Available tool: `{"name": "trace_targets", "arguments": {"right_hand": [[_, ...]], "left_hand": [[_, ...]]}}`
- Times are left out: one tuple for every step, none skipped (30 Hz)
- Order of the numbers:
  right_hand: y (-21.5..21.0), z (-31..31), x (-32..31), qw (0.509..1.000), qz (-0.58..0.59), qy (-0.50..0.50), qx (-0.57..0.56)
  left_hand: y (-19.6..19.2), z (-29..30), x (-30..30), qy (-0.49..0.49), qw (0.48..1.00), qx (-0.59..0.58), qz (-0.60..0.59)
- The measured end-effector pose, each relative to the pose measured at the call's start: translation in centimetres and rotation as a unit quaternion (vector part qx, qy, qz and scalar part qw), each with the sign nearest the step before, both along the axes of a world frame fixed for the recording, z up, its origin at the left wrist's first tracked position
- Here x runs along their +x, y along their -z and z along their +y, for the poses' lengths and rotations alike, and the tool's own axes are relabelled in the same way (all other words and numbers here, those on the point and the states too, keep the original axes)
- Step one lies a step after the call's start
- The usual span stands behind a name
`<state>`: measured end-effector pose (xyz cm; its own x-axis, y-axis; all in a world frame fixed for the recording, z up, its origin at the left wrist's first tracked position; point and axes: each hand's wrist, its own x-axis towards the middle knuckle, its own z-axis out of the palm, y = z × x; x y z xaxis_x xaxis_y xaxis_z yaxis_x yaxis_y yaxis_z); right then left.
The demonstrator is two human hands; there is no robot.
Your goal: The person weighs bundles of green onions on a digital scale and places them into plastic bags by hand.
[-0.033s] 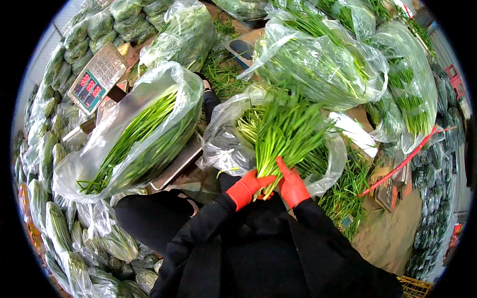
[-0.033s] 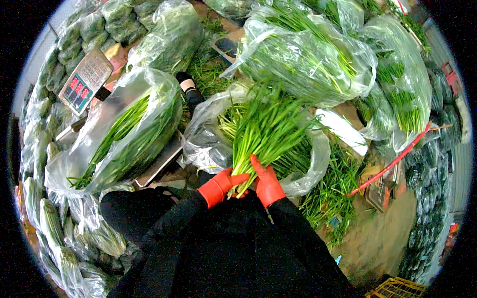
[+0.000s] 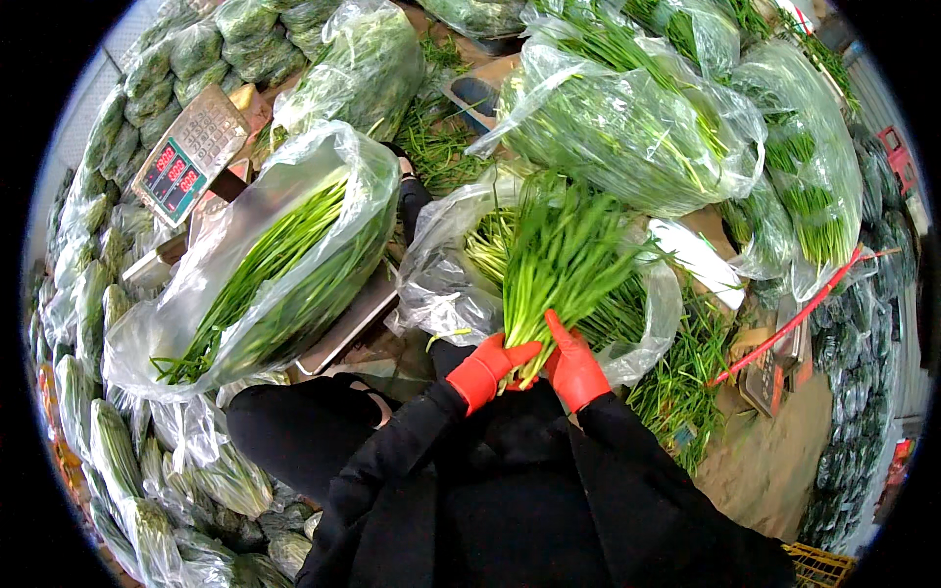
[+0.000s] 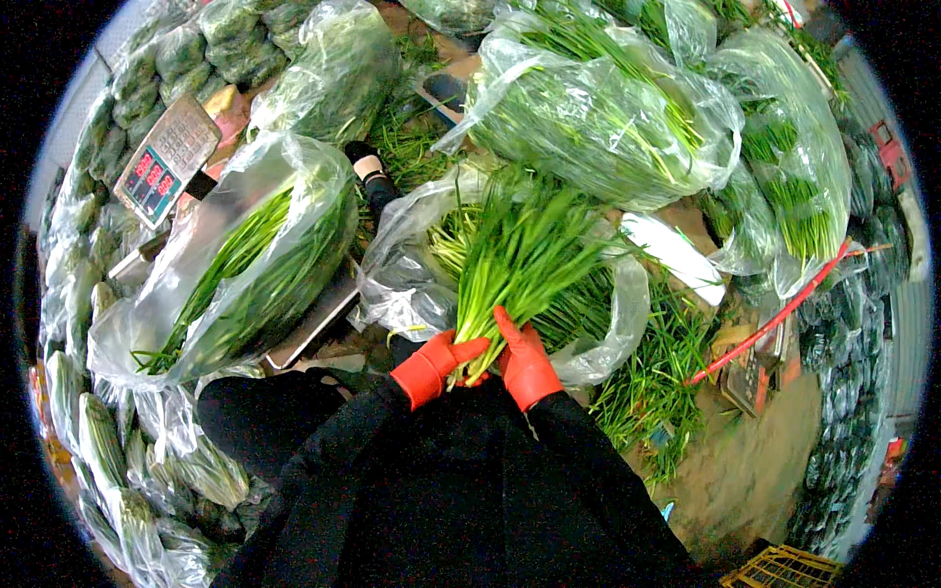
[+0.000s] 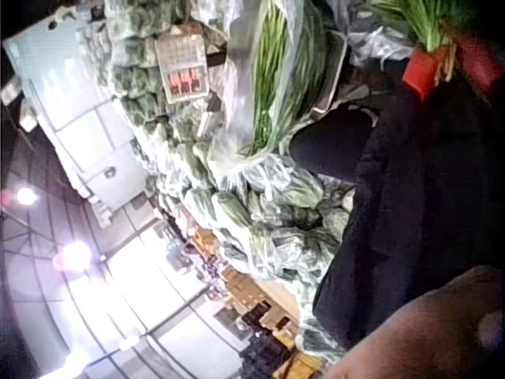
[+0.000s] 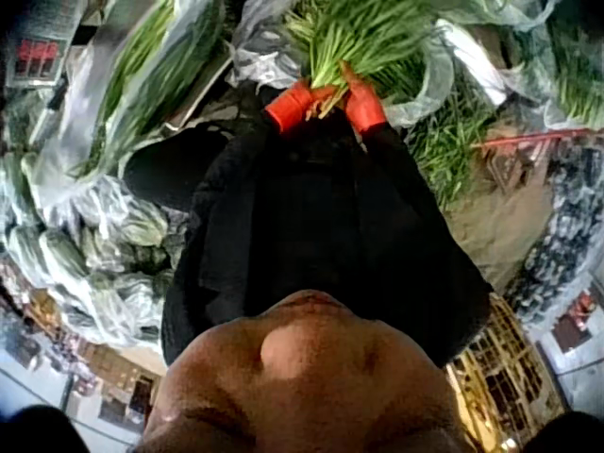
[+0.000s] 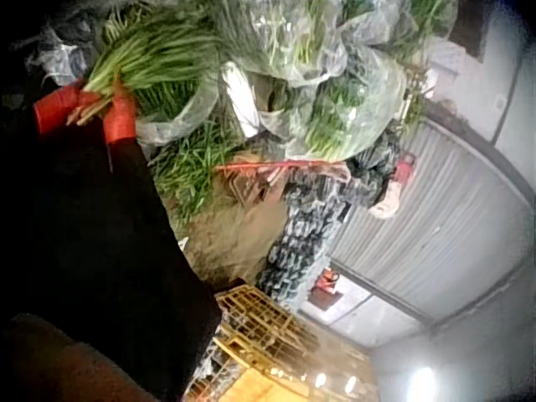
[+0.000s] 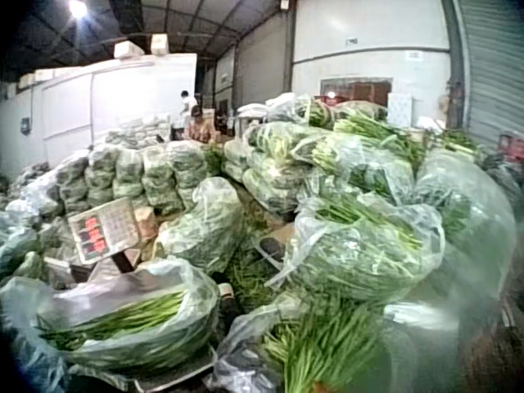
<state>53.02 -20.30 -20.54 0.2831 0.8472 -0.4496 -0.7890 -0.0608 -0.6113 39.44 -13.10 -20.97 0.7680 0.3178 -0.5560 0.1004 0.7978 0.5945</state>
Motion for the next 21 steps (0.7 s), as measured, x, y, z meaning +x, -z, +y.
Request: {"name": "trace_targets", "arguments": {"right_hand": [[0.2,-0.5,-0.1,0.998,0.065,-0.007,-0.005],[-0.1,-0.8,-0.5,0.998,0.065,-0.016,-0.020],[-0.6,-0.9,-1.0,0.997,0.064,-0.025,-0.035],[-0.8,-1.1,-1.3,0.996,0.063,-0.035,-0.050],[-0.8,-1.3,-1.1,0.997,0.048,-0.047,-0.039],[-0.6,-1.3,-0.8,0.997,0.033,-0.060,-0.029],[-0.6,-1.5,-0.6,0.997,0.018,-0.073,-0.018],[-0.6,-1.7,-0.3,0.997,0.015,-0.065,-0.030],[-0.7,-2.0,0.1,0.997,0.013,-0.057,-0.041],[-0.7,-2.3,0.4,0.997,0.010,-0.050,-0.052],[-1.0,-2.4,0.4,0.997,0.007,-0.044,-0.065],[-2.2,-2.6,0.4,0.998,-0.008,-0.032,-0.056],[-2.0,-2.7,0.7,0.997,0.029,-0.023,-0.061],[-1.6,-2.9,1.1,0.995,0.068,-0.014,-0.066],[-1.1,-3.0,1.3,0.992,0.106,-0.005,-0.070],[-0.6,-2.9,1.4,0.982,0.164,0.017,-0.089],[-0.7,-2.4,1.1,0.976,0.200,-0.007,-0.086],[-0.9,-1.9,0.7,0.968,0.236,-0.030,-0.083],[-0.9,-1.6,0.4,0.957,0.272,-0.054,-0.080],[0.7,-2.2,0.6,0.980,0.169,-0.082,-0.070],[1.5,-2.3,0.5,0.990,0.066,-0.106,-0.066]], "left_hand": [[0.5,-0.4,0.0,-0.031,0.999,0.000,-0.010],[0.3,-0.7,-0.1,-0.043,0.999,0.009,-0.006],[0.0,-1.0,-0.1,-0.056,0.998,0.017,-0.002],[-0.2,-1.3,0.0,-0.069,0.997,0.026,0.002],[0.3,-1.5,0.0,-0.077,0.993,0.085,-0.013],[1.1,-1.5,-0.1,-0.085,0.986,0.144,-0.027],[1.6,-1.6,-0.4,-0.094,0.974,0.202,-0.041],[1.3,-1.6,-0.7,-0.095,0.978,0.184,-0.035],[1.0,-1.6,-0.9,-0.097,0.981,0.167,-0.028],[1.0,-1.0,-0.7,-0.122,0.990,0.074,-0.012],[1.1,-0.6,-0.5,-0.146,0.989,-0.022,0.003],[1.0,-0.2,-0.7,-0.150,0.988,-0.042,-0.021],[1.1,0.0,-0.9,-0.142,0.985,-0.071,-0.066],[0.8,0.1,-0.8,-0.139,0.986,-0.076,-0.053],[0.4,0.2,-0.8,-0.135,0.987,-0.082,-0.040],[0.4,0.0,-0.6,-0.121,0.991,-0.053,-0.032],[0.5,0.0,-0.3,-0.109,0.993,-0.022,-0.026],[0.6,-0.1,-0.1,-0.096,0.995,0.009,-0.019],[0.8,-0.1,0.0,-0.064,0.997,0.043,0.007],[0.9,-0.1,0.4,-0.027,0.996,0.077,0.028],[0.3,-0.1,0.9,0.008,0.992,0.111,0.053]]}}
